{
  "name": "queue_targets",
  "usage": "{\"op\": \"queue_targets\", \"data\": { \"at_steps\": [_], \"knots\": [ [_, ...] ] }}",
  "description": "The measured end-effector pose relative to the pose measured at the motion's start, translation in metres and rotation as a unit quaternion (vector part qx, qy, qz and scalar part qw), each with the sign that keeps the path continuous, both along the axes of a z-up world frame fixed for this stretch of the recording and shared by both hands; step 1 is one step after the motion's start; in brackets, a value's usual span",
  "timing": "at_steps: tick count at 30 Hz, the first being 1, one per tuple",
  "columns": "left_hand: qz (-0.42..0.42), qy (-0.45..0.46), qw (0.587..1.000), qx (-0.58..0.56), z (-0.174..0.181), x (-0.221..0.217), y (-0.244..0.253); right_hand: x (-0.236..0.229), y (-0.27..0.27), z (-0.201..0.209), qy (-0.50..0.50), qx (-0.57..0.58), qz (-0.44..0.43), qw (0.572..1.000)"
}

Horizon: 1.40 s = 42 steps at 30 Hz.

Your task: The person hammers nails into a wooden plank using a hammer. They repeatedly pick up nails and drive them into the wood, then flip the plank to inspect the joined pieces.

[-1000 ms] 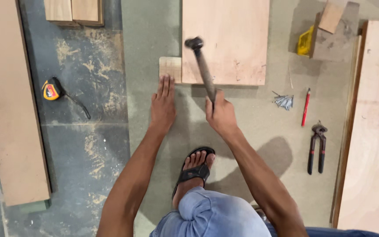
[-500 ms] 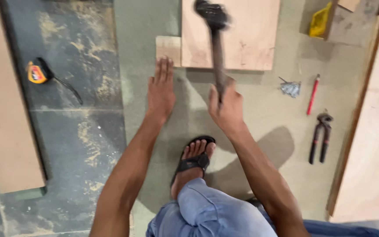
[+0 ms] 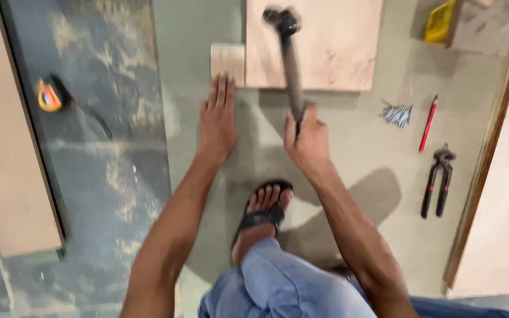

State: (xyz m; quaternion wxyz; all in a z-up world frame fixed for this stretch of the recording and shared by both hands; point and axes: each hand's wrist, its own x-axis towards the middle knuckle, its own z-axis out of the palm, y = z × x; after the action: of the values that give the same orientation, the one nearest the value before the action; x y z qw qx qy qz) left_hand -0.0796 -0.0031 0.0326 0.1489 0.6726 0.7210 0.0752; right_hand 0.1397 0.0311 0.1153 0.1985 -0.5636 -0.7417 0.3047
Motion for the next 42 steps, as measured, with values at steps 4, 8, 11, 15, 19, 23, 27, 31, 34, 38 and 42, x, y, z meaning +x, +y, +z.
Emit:
{"op": "queue_targets", "data": {
  "at_steps": [4, 8, 11, 15, 19, 23, 27, 31, 34, 38, 42],
  "knots": [
    [0.003, 0.013, 1.0, -0.02, -0.007, 0.003, -0.008, 0.002, -0.028, 0.013, 0.119, 0.122, -0.038, 0.985],
    [0.003, 0.013, 0.999, -0.049, -0.002, 0.008, -0.008, -0.006, -0.004, -0.019, -0.088, -0.036, 0.032, 0.995],
    [-0.012, 0.019, 1.0, -0.02, -0.001, 0.001, -0.009, -0.009, 0.003, -0.043, -0.144, -0.078, 0.035, 0.986],
    [-0.004, -0.02, 0.999, -0.038, -0.008, 0.005, 0.024, 0.0, 0.004, -0.038, -0.109, -0.078, 0.011, 0.991],
    [-0.033, 0.018, 0.998, 0.052, -0.027, 0.016, 0.056, 0.011, -0.013, -0.02, -0.031, -0.094, -0.028, 0.995],
    [-0.054, 0.025, 0.998, 0.028, -0.035, 0.022, 0.063, 0.03, -0.018, -0.006, 0.016, -0.044, -0.073, 0.996],
    [-0.067, 0.063, 0.996, 0.002, -0.026, 0.022, 0.06, 0.06, -0.018, 0.002, 0.047, -0.03, -0.114, 0.992],
    [-0.053, 0.031, 0.997, -0.04, -0.016, 0.02, 0.058, 0.093, -0.026, 0.005, 0.073, -0.018, -0.138, 0.988],
    [-0.042, 0.027, 0.998, -0.049, -0.013, 0.026, 0.058, 0.119, -0.026, 0.014, 0.033, -0.018, -0.184, 0.982],
    [-0.029, 0.001, 0.999, -0.044, -0.014, 0.031, 0.056, 0.133, -0.024, 0.039, 0.02, -0.037, -0.194, 0.98],
    [-0.029, -0.002, 0.997, -0.07, -0.005, 0.024, 0.045, 0.107, -0.017, 0.069, 0.047, -0.018, -0.127, 0.991]
  ]
}}
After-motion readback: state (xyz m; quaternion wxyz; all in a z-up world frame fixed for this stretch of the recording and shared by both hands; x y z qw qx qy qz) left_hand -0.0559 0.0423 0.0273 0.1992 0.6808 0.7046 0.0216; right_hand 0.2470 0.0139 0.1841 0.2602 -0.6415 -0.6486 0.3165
